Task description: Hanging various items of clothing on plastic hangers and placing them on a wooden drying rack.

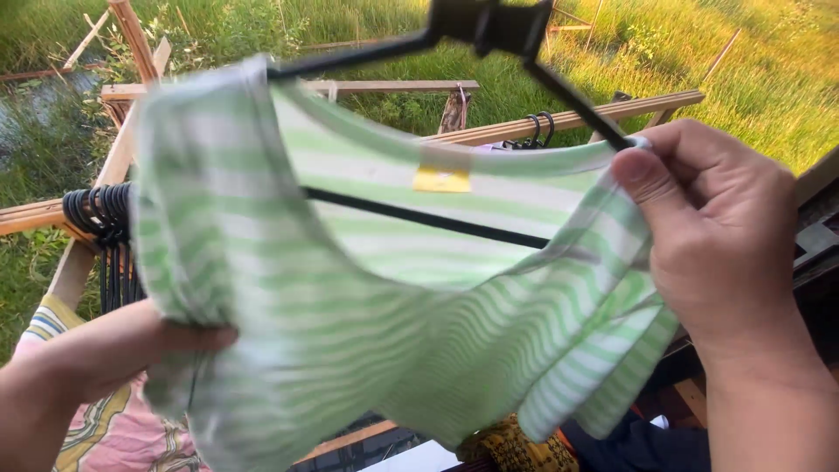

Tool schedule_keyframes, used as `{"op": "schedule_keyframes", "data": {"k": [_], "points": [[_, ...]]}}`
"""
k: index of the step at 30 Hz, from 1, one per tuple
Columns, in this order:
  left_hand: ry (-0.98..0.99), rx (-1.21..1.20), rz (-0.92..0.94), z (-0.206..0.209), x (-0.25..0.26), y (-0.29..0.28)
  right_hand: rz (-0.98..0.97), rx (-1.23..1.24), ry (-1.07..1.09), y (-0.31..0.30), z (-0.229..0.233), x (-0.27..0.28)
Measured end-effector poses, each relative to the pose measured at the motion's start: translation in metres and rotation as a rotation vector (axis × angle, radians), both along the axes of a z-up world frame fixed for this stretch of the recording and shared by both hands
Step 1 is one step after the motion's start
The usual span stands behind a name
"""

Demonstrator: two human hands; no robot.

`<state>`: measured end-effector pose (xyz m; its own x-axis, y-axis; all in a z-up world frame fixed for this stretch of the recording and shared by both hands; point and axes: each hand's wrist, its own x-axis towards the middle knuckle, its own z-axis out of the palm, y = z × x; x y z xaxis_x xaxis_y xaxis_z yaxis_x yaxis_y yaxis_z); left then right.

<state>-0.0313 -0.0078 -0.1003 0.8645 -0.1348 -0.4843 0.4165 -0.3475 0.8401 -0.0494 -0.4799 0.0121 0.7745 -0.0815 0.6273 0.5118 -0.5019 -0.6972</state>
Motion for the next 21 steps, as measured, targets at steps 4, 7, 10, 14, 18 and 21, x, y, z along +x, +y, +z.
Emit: {"op": "schedule_keyframes", "data": {"k": [4,7,10,14,18,21], "points": [[-0.185,0.382,0.338,-0.063,0.035,0.041,-0.046,-0.117,0.016,0.018,-0.01,-0.006],[-0.352,0.828,0.43,-0.035,0.015,0.002,-0.07,-0.087,0.078,0.034,-0.021,-0.015],[-0.898,0.686,0.583,-0.005,-0.027,-0.056,-0.155,-0.098,0.158,0.052,-0.033,-0.022],[-0.8,0.216,0.362,0.004,-0.051,-0.113,-0.202,-0.078,0.243,0.086,-0.046,-0.034],[-0.487,-0.109,0.159,0.012,-0.058,-0.158,-0.19,-0.066,0.325,0.124,-0.058,-0.047],[-0.426,-0.241,0.09,0.013,-0.056,-0.171,-0.133,-0.039,0.457,0.149,-0.061,-0.059]]}}
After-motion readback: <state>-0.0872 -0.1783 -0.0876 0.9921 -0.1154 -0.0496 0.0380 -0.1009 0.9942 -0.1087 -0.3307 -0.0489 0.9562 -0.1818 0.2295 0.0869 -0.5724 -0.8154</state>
